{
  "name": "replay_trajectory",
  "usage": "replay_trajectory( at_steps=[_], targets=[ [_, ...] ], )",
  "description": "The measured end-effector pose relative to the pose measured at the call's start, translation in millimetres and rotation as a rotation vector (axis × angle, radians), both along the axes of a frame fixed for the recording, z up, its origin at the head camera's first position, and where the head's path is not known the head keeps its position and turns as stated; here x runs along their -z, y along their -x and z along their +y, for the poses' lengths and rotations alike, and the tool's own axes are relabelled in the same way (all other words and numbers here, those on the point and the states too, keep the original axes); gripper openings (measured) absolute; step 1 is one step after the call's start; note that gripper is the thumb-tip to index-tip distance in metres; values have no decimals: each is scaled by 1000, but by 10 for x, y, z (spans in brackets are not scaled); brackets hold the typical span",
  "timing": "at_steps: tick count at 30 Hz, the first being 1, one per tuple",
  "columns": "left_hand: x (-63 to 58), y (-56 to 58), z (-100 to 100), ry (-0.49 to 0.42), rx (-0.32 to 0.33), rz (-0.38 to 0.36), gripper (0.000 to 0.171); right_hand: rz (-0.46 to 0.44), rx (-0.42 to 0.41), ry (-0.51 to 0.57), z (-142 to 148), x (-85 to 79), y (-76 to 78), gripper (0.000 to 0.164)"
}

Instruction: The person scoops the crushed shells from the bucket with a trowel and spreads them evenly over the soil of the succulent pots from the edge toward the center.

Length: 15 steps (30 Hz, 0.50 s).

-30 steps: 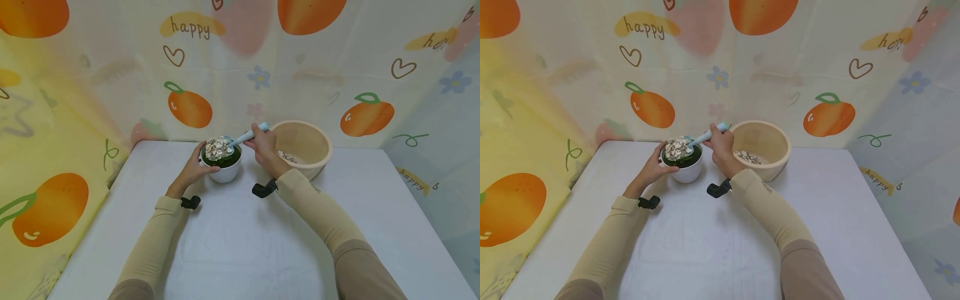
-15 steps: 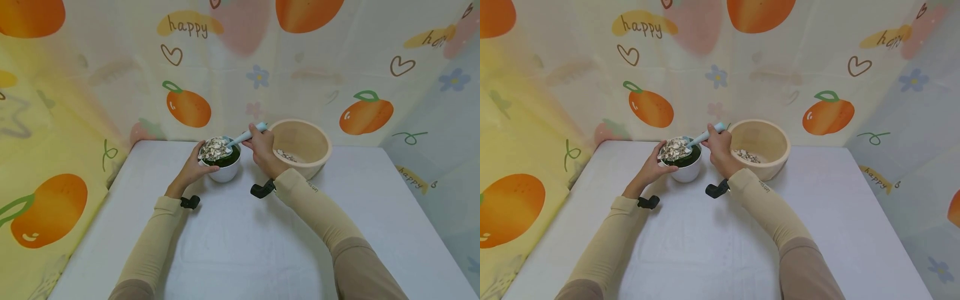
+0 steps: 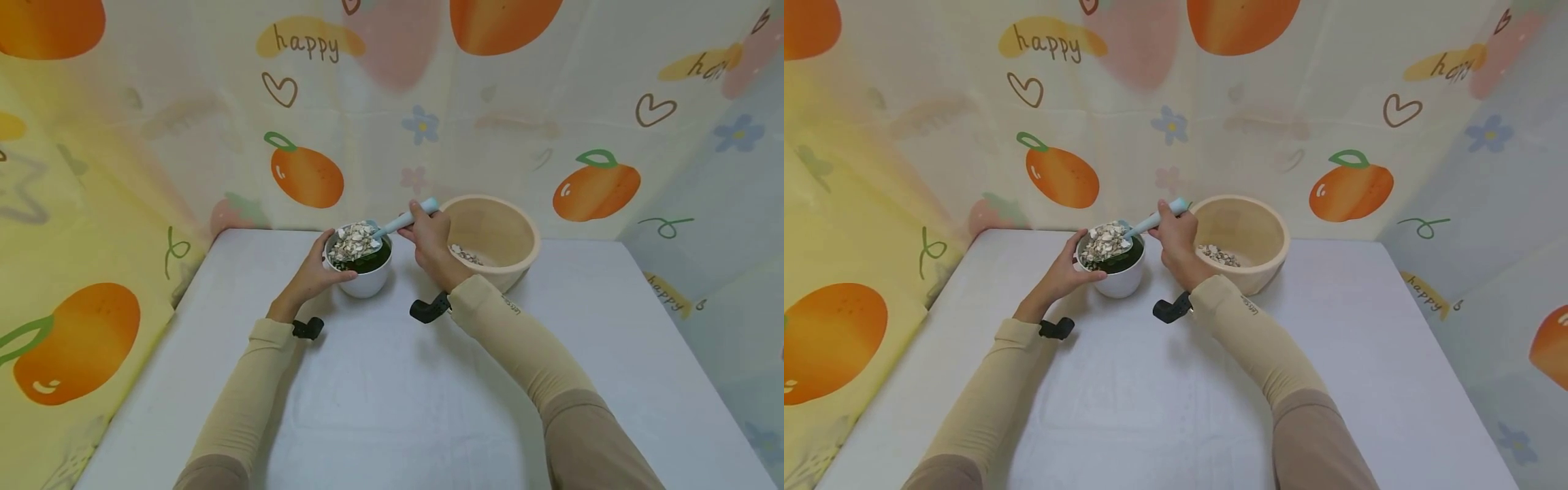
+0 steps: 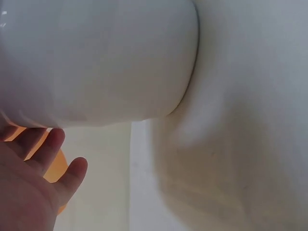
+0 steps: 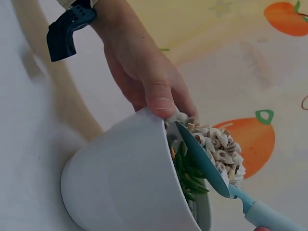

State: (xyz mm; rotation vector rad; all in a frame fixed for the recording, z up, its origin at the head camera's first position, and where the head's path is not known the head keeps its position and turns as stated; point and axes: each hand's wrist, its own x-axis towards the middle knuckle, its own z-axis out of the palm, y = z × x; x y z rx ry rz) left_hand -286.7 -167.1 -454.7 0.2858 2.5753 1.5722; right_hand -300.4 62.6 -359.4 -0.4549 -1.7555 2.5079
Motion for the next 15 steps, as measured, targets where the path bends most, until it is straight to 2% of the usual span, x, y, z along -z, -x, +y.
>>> replay_trajectory(
  at_steps=[3, 4, 7, 15],
  targets=[
    [-32, 23, 0, 16, 14, -21, 111, 3, -10, -9, -18, 14, 2, 24],
    [-93, -3, 13, 19, 22, -32, 111, 4, -14, -10, -23, 18, 0, 24],
    [-102, -2, 9, 19, 29, -44, 112, 0, -27, -18, -38, 27, -3, 27],
    [-5, 12, -7, 0, -8, -21, 114, 14, -34, -40, -63, 26, -12, 29]
  ],
)
